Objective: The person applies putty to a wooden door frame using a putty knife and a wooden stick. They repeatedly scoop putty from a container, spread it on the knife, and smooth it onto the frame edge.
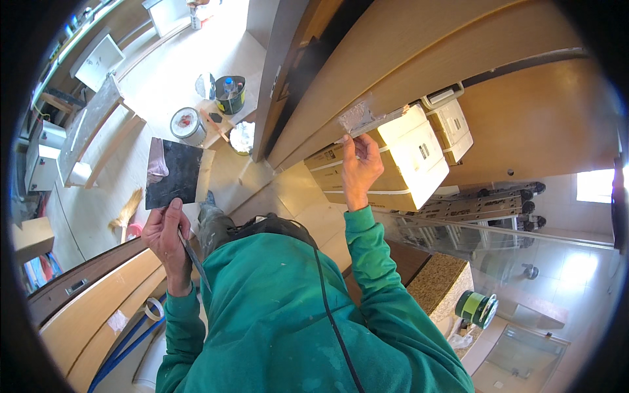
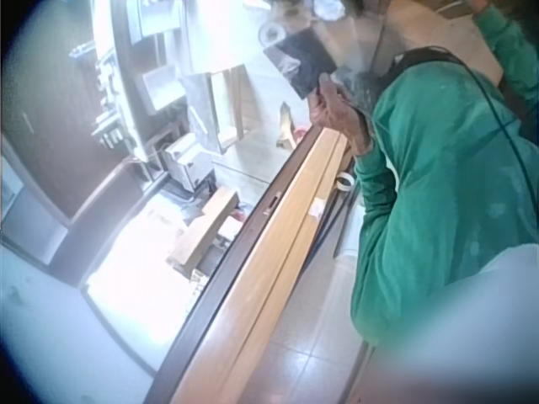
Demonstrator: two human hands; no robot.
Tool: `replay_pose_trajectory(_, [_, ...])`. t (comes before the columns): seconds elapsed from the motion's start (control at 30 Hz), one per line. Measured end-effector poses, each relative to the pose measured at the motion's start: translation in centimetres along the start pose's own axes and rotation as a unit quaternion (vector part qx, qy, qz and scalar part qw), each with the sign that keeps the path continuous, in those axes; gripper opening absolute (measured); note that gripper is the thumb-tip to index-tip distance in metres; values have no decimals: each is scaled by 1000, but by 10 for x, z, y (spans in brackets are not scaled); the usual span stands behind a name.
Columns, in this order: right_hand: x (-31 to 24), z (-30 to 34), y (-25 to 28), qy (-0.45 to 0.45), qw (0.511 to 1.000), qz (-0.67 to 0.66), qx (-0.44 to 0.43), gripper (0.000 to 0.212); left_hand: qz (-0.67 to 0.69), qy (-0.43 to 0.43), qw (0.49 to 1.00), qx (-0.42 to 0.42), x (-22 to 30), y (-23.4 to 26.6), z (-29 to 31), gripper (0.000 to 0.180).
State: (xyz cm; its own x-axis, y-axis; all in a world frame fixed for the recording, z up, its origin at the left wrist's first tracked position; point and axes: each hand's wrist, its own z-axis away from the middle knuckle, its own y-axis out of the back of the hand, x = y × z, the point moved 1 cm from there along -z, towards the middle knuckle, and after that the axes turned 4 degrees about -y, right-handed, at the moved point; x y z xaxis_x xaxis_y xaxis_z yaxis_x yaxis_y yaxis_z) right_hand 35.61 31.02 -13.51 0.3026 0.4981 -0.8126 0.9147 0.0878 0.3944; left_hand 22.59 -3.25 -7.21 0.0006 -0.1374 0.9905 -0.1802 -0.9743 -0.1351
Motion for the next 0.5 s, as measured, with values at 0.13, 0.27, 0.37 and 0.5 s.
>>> replay_pose_trajectory(0.13, [0, 0, -2, 20, 999, 21, 16, 25, -6, 8, 1000, -1, 0, 0, -2, 22])
replay_pose_trajectory(0.27, [-4, 2, -2, 27, 999, 35, 17, 24, -4, 0, 1000, -7, -2, 1, -4, 22])
replay_pose_trajectory(0.37, [-6, 2, -3, 30, 999, 19, 21, 23, -4, -6, 1000, -11, -4, 0, -5, 21])
replay_pose_trajectory(0.5, [-9, 1, -1, 37, 999, 36, 16, 23, 7, -4, 1000, -13, -5, -3, -5, 20])
